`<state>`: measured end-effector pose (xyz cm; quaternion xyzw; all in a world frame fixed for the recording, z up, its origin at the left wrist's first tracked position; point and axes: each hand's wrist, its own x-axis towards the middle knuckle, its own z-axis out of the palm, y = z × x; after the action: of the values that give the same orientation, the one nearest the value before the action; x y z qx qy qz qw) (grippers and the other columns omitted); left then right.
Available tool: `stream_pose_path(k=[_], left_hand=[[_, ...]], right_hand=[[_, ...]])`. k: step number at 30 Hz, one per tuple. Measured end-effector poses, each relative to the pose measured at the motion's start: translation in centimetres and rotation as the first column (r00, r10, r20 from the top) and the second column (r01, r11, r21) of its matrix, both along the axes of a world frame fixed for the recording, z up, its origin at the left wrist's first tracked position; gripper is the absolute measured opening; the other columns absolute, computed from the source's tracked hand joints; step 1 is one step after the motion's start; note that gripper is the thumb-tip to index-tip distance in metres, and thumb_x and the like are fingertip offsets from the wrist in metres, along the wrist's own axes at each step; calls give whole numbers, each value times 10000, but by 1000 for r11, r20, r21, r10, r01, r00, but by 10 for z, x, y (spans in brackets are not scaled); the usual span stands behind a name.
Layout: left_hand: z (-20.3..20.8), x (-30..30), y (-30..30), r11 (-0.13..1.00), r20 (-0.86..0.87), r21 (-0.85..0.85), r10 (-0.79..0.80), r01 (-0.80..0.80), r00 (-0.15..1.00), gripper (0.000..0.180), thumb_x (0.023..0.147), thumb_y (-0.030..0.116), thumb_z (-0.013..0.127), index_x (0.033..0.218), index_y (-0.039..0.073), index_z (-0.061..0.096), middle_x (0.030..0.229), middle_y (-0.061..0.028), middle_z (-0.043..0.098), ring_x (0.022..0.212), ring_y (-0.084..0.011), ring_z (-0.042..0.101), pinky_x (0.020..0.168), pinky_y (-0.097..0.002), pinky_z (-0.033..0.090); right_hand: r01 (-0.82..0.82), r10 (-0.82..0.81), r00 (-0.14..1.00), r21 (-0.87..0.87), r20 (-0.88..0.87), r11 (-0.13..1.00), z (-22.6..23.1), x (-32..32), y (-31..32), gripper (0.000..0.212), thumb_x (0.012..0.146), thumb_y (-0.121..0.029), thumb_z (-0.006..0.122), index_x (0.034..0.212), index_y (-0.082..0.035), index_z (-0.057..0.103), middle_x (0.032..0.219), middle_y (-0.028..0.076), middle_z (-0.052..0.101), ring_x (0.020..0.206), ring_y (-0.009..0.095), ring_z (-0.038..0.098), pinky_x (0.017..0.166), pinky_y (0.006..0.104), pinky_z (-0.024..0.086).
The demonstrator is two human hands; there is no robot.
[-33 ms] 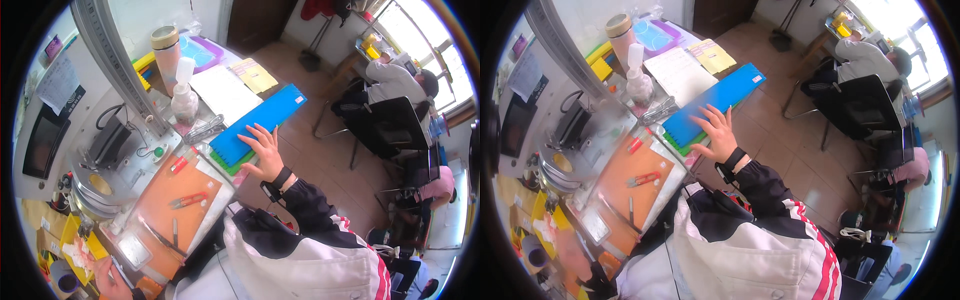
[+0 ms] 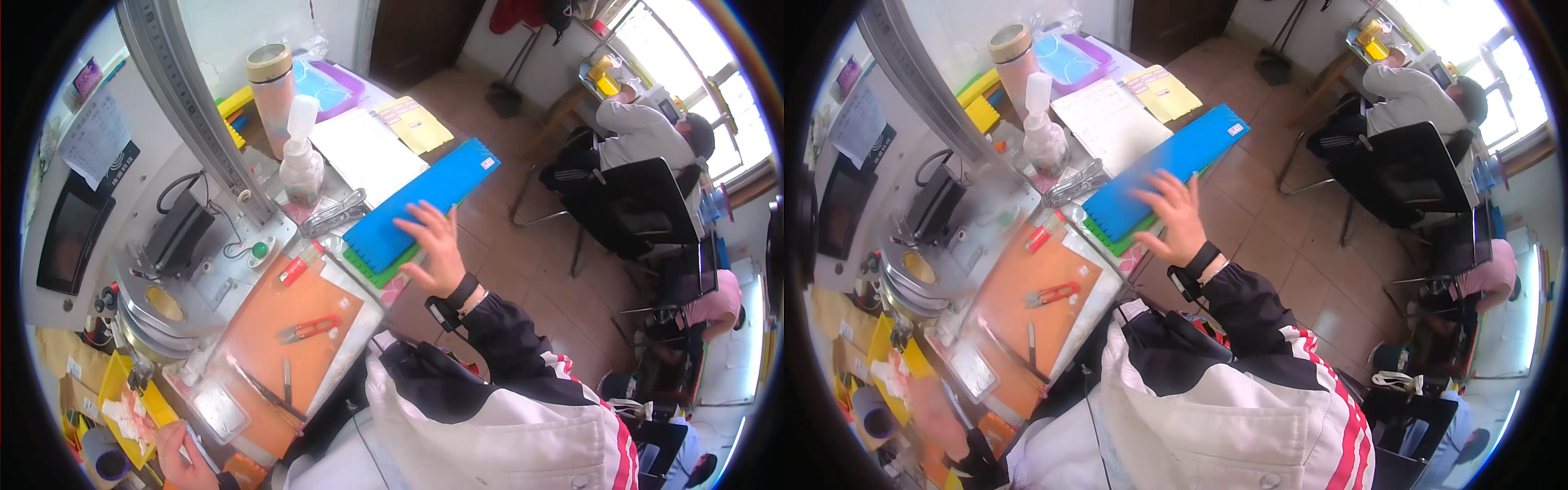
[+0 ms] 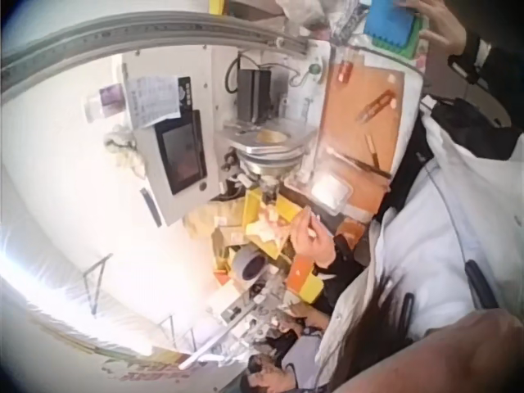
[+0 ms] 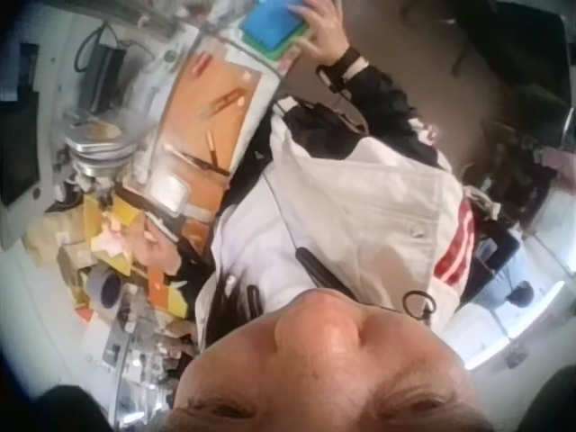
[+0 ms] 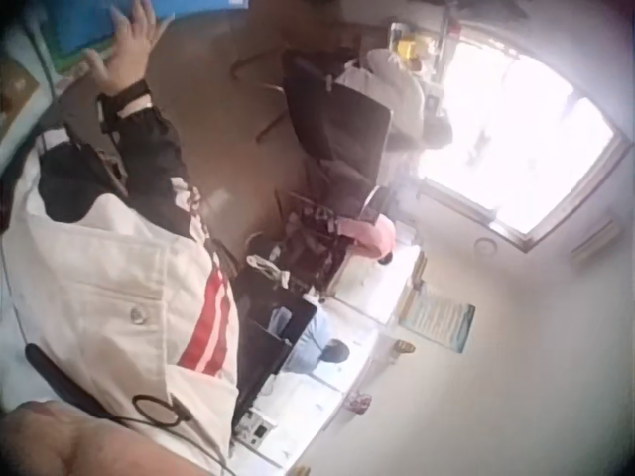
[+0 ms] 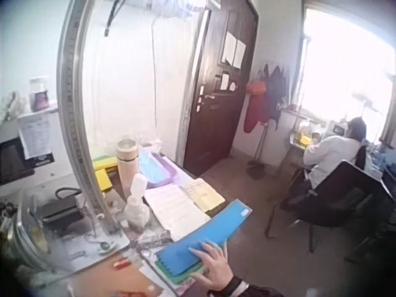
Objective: Assembling and labeling small plastic and metal components at a workshop desk.
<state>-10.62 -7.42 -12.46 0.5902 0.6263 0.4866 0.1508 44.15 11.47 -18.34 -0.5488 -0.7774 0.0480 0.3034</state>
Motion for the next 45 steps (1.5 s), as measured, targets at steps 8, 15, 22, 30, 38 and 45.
stream_pose_path(k=[8,15,22,30,38,45], left_hand=[[41,34,12,990,-408,-137,-30,-29,913,173,921,22,572,1052,-61,647,1047,-153,672,1077,-297,597,1060,-406,380],[36,45,14,977,-333,-153,87,-145,939,152,924,8,563,1036,-58,642,998,-137,667,1005,-273,600,988,-384,424],[56,60,35,993,-474,-101,4,-59,880,160,927,14,575,1056,-52,642,1021,-147,662,975,-298,611,944,-383,446],[87,80,47,979,-559,10,-163,203,813,237,877,46,690,1102,-28,674,1088,-201,673,955,-330,637,847,-425,491],[129,131,67,909,-453,55,-346,413,822,165,754,16,611,911,14,664,893,-115,667,858,-299,630,987,-467,408],[160,191,97,773,435,39,-583,633,686,553,788,72,796,1262,-43,534,1103,-141,659,1005,-227,672,839,-327,539]], right_hand=[[825,-781,366,-213,-506,524,-36,144,93,874,702,-490,823,1316,55,526,1367,238,509,1318,376,439,1114,418,331],[775,-730,411,-212,-547,595,-44,115,108,914,643,-466,860,1328,39,527,1363,230,519,1264,368,503,1074,428,391],[602,-137,218,23,-966,798,47,62,86,752,827,-50,731,1464,-24,332,1282,169,568,1120,236,604,919,333,513],[241,269,482,422,-834,874,188,-29,12,681,895,101,581,1501,27,280,1328,136,561,1090,188,623,901,301,520],[-539,520,838,-97,-168,837,270,-51,-12,576,801,77,627,1367,11,545,930,162,652,815,275,644,756,314,500],[-714,704,699,-61,-122,698,258,-93,-10,577,781,24,685,1346,-3,569,836,148,655,711,295,656,650,338,520]])
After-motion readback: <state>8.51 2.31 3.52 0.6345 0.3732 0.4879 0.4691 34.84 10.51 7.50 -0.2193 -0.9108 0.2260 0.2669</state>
